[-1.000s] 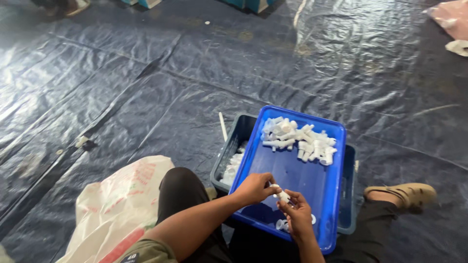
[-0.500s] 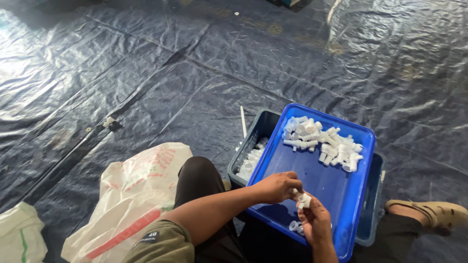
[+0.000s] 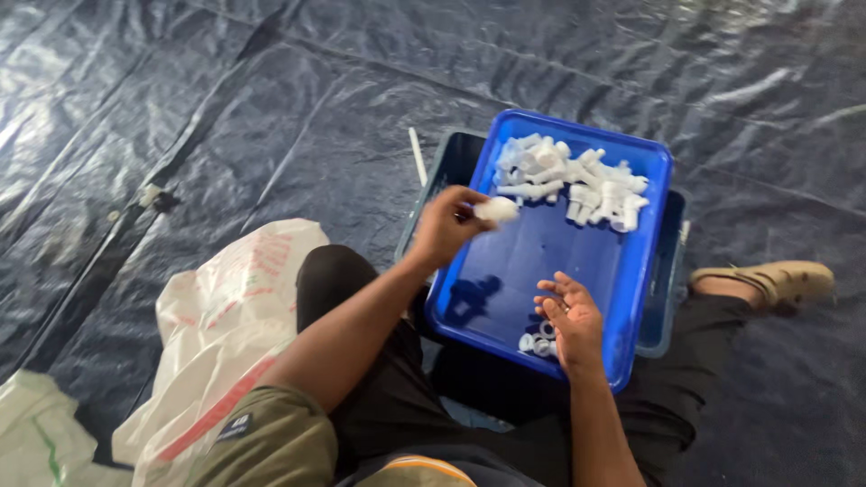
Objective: The person sits on the floor and assembles small white plastic components by hand. They pick up cylindrical pieces and ring-shaped washers from a blue tray, fit them together, and place the assembled units into a larger gray bin.
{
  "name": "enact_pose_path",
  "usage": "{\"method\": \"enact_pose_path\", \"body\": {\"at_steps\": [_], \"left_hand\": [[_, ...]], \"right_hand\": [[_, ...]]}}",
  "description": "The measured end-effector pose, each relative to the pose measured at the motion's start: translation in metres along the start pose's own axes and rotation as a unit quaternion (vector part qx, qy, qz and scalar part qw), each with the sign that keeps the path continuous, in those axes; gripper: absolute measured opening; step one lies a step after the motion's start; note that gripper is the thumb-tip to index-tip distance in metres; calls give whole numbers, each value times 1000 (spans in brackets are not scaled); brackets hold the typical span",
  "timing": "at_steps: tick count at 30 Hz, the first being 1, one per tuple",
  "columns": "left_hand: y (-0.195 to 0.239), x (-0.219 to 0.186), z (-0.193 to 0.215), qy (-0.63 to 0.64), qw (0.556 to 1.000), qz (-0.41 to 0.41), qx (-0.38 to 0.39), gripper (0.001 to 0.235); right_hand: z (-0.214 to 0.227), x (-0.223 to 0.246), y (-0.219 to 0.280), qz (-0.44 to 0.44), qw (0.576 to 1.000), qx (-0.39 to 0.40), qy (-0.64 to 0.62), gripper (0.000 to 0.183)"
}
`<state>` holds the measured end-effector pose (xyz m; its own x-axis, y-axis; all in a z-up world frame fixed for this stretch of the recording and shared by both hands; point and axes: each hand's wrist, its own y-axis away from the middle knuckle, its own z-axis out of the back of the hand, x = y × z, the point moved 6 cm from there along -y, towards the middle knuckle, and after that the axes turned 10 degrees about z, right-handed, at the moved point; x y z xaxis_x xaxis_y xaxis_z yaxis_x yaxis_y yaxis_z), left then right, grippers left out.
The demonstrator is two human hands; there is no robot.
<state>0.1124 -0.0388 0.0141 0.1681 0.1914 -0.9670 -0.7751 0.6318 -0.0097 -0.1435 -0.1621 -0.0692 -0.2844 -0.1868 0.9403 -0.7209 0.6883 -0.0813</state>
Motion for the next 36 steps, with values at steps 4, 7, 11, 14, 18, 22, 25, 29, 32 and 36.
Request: {"method": "enact_pose_path", "body": {"at_steps": [4,7,11,14,18,22,25,29,32,36], "left_hand": [[0,-26,42,-16,997,-29,-70,37],[8,-35,49,-116,989,-23,-92,37],[1,-26,55,-252,958,89,-102,40],[-2,-12,55,-325,930,128,-112,47],[-3,4,41,-319,933,149,-73,41],[-2,6,10,-321,939,122,9,42],[12,11,-31,-341,928,67,131,42],[47,37,-79,-459,835,29,303,43],[76,50,-111,-477,783,2,399,42],[97,53,-133,-467,773,-37,429,43]], "right_hand": [[5,0,-2,-26,999,-39,19,36],[9,-8,4,-35,997,-51,42,29],[1,-18,0,-35,998,-31,52,25],[2,-21,3,-26,996,-27,79,24],[12,-14,7,-4,990,-22,140,22],[1,-2,14,8,979,1,204,19],[-23,10,26,-6,949,88,302,17],[-59,24,39,10,815,302,495,18],[-60,42,44,39,693,398,601,19],[-40,68,24,30,629,411,659,33]]}}
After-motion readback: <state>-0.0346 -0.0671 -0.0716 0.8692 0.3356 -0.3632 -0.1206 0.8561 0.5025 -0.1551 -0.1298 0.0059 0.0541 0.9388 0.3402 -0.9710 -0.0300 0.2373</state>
